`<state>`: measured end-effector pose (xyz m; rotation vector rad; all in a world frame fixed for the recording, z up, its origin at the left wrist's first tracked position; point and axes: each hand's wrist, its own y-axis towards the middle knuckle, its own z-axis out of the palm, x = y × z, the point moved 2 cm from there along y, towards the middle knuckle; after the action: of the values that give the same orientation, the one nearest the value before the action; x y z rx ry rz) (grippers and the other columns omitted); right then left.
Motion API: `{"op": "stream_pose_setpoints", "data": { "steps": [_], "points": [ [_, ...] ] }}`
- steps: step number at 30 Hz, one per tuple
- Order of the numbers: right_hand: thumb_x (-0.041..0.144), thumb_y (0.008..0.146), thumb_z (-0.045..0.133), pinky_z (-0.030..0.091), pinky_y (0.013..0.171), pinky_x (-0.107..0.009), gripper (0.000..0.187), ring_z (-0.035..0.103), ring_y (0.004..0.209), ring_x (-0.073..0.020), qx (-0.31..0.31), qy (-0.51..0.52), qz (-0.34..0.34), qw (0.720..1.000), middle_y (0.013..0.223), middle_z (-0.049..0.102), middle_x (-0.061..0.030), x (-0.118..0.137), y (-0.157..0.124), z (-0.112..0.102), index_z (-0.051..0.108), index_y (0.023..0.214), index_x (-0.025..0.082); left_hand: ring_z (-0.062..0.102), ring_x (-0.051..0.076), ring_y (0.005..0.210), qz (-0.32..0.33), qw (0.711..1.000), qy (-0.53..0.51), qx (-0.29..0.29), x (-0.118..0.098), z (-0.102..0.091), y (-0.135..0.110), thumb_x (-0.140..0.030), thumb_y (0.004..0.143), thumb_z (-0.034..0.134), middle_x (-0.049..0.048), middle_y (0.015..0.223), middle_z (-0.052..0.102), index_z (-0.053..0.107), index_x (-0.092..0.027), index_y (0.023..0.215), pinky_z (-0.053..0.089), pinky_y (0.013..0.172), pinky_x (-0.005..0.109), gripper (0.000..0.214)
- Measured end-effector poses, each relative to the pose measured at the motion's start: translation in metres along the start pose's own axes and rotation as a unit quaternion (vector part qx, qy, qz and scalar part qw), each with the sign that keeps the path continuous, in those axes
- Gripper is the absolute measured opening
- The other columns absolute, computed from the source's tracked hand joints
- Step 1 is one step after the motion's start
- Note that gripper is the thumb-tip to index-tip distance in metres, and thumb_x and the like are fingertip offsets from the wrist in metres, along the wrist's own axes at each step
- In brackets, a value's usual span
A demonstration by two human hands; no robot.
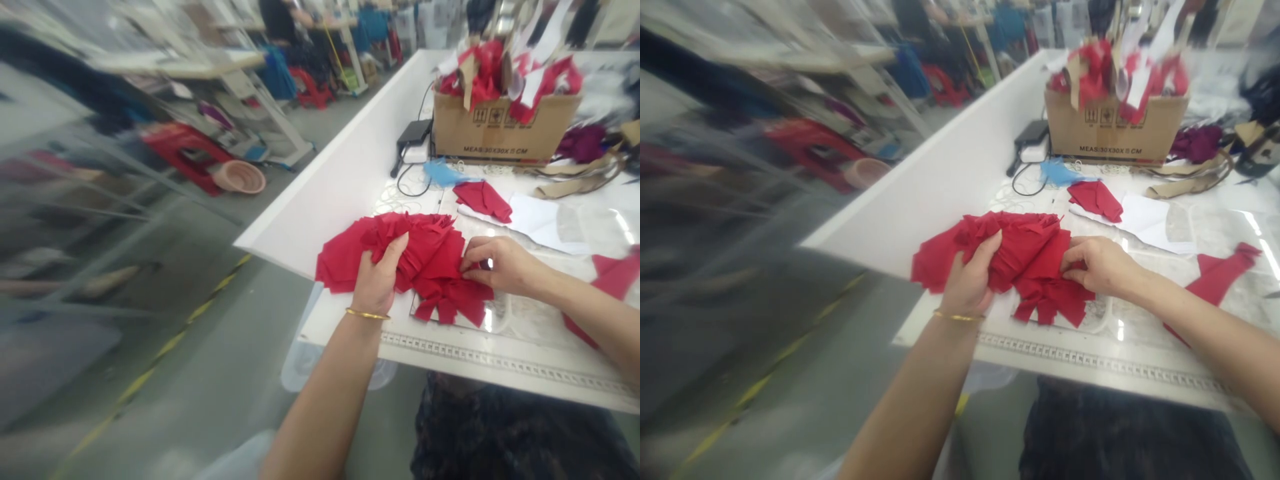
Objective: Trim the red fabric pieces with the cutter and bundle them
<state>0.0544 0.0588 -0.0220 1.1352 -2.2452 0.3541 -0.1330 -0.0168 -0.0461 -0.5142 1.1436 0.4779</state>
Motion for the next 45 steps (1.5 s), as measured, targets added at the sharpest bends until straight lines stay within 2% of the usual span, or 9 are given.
{"op": "stream_pose_setpoints", "data": {
  "steps": [10,16,20,24,30,33,36,42,45],
  "points": [
    [0.008,0.078,0.067,0.043,0.064,-0.024,0.010,0.059,0.070,-0.0114,-0.006,-0.007,-0.060,0.998,0.081,0.067,-0.0017,0.004,-0.010,-0.002,0.072,0.077,0.017,0.065,0.031,0.111,0.003,1.000,-0.009,-0.003,-0.001,0.000,0.003,-0.040,0.063,0.084,0.0096,0.107,0.073,0.070,-0.017,0.097,0.055,0.097,0.043,0.043],
    [0.008,0.079,0.063,0.040,0.063,-0.023,0.008,0.054,0.068,-0.0103,-0.097,0.007,-0.109,0.989,0.079,0.062,-0.0013,0.009,-0.006,-0.007,0.066,0.076,0.016,0.067,0.030,0.108,0.008,1.000,0.002,-0.007,0.001,-0.001,0.001,-0.042,0.061,0.086,0.0103,0.105,0.073,0.070,-0.016,0.094,0.055,0.095,0.042,0.045],
    [0.010,0.083,0.057,0.038,0.066,-0.025,0.007,0.050,0.070,-0.0121,-0.108,-0.003,-0.120,0.987,0.077,0.059,-0.0025,0.032,0.013,-0.014,0.058,0.077,0.015,0.069,0.026,0.096,0.098,0.982,0.125,0.107,-0.005,0.002,-0.005,-0.043,0.069,0.081,0.0086,0.094,0.073,0.070,-0.014,0.089,0.056,0.091,0.038,0.037],
    [0.006,0.078,0.054,0.033,0.062,-0.026,0.009,0.047,0.070,-0.0136,-0.104,-0.048,-0.098,0.989,0.078,0.056,-0.0035,0.049,0.030,-0.012,0.053,0.075,0.014,0.068,0.025,0.094,0.157,0.943,0.210,0.205,-0.009,0.007,-0.010,-0.029,0.061,0.086,0.0071,0.096,0.072,0.070,-0.016,0.093,0.057,0.087,0.036,0.038],
    [0.022,0.084,0.063,0.040,0.067,-0.026,0.009,0.052,0.073,-0.0140,-0.131,-0.005,-0.117,0.985,0.087,0.059,-0.0047,0.033,0.017,-0.011,0.058,0.086,0.015,0.068,0.025,0.094,0.133,0.976,0.134,0.112,-0.005,0.004,-0.003,-0.034,0.063,0.083,0.0067,0.092,0.073,0.069,-0.015,0.085,0.056,0.089,0.037,0.032],
    [0.028,0.078,0.072,0.041,0.066,-0.027,0.017,0.054,0.072,-0.0143,-0.015,-0.051,-0.048,0.997,0.090,0.059,-0.0049,0.015,0.007,-0.007,0.062,0.085,0.016,0.069,0.027,0.094,0.081,0.991,0.090,0.064,-0.002,0.002,-0.001,-0.038,0.059,0.085,0.0082,0.091,0.073,0.070,-0.014,0.085,0.056,0.088,0.038,0.038],
    [0.016,0.077,0.069,0.042,0.066,-0.027,0.007,0.055,0.073,-0.0140,0.070,-0.077,0.009,0.995,0.093,0.061,-0.0050,0.003,0.001,-0.004,0.064,0.082,0.016,0.068,0.027,0.096,0.059,0.995,0.071,0.040,0.000,0.001,-0.001,-0.041,0.058,0.085,0.0094,0.092,0.073,0.072,-0.013,0.081,0.055,0.091,0.038,0.039],
    [0.017,0.078,0.071,0.039,0.065,-0.026,0.011,0.050,0.066,-0.0119,-0.054,-0.025,-0.040,0.997,0.078,0.060,-0.0021,0.014,0.008,-0.017,0.062,0.072,0.015,0.067,0.030,0.103,0.043,0.998,0.051,0.016,0.001,0.000,-0.001,-0.044,0.057,0.085,0.0112,0.100,0.073,0.072,-0.013,0.088,0.055,0.092,0.039,0.046],
    [0.015,0.081,0.066,0.038,0.065,-0.026,0.006,0.051,0.068,-0.0120,-0.087,-0.008,-0.071,0.994,0.076,0.061,-0.0019,0.030,0.017,-0.022,0.063,0.076,0.016,0.067,0.028,0.100,0.088,0.990,0.105,0.040,-0.002,-0.001,-0.003,-0.044,0.063,0.082,0.0100,0.097,0.073,0.071,-0.014,0.088,0.054,0.093,0.038,0.041]
  ]
}}
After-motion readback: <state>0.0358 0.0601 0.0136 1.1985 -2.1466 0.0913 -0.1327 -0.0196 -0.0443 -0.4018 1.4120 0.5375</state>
